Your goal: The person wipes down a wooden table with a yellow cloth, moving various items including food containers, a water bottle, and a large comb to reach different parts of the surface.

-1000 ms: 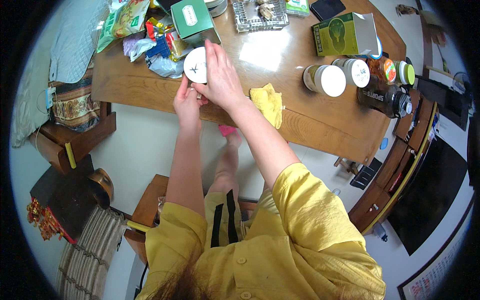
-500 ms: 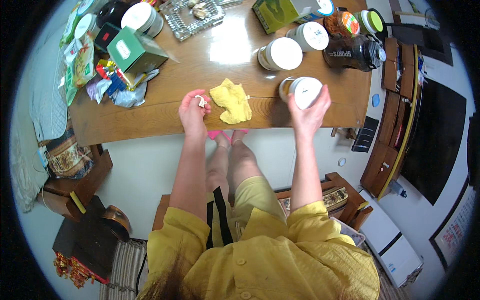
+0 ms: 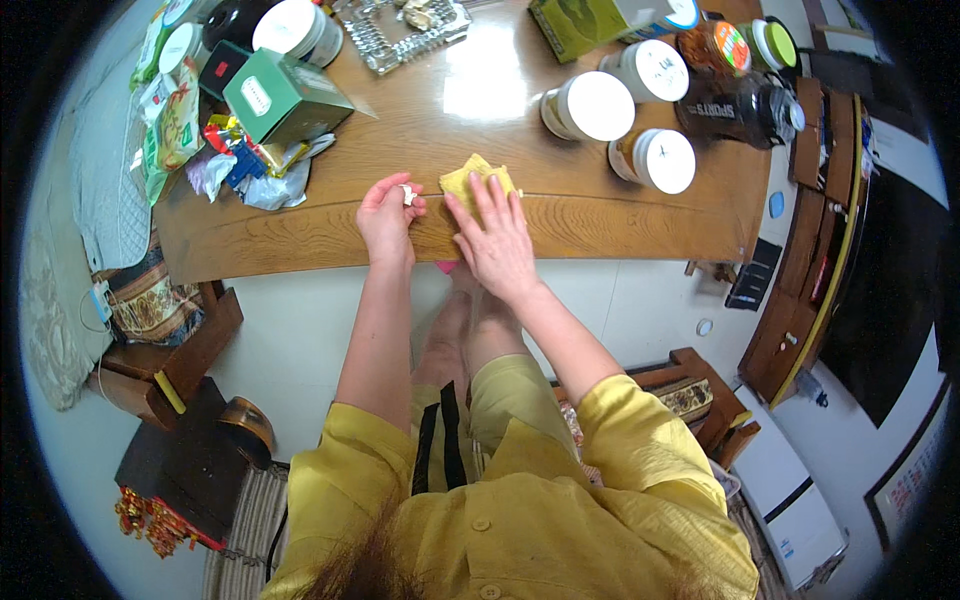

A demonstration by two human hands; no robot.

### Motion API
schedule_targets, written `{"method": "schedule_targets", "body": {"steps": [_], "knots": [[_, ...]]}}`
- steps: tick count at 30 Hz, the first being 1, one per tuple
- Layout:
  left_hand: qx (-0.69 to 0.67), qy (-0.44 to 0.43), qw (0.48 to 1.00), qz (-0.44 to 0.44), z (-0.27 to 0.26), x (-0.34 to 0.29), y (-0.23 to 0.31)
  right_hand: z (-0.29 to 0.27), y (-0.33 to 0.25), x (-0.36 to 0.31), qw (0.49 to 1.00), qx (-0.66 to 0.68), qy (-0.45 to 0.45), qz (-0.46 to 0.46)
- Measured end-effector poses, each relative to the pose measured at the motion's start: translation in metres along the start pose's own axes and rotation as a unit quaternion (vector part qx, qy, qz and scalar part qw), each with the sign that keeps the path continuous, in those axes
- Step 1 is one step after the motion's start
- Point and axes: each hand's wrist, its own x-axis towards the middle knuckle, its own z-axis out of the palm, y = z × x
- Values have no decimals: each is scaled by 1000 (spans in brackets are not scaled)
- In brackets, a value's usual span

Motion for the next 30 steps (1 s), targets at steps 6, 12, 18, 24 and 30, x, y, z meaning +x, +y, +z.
{"method": "schedule_targets", "body": {"steps": [6,12,18,24,30], "knots": [[-9,40,999,5,-43,5,6,33,10,39,999,27,-26,11],[-39,43,998,2,-64,-3,3,42,48,156,989,-29,112,87],[-52,109,993,5,-83,-10,1,66,-52,128,983,15,11,-184],[-67,147,987,3,-101,-16,24,20,10,103,921,-79,-176,-338],[-146,178,973,3,-96,-16,23,56,-12,136,997,-3,72,-5]]}}
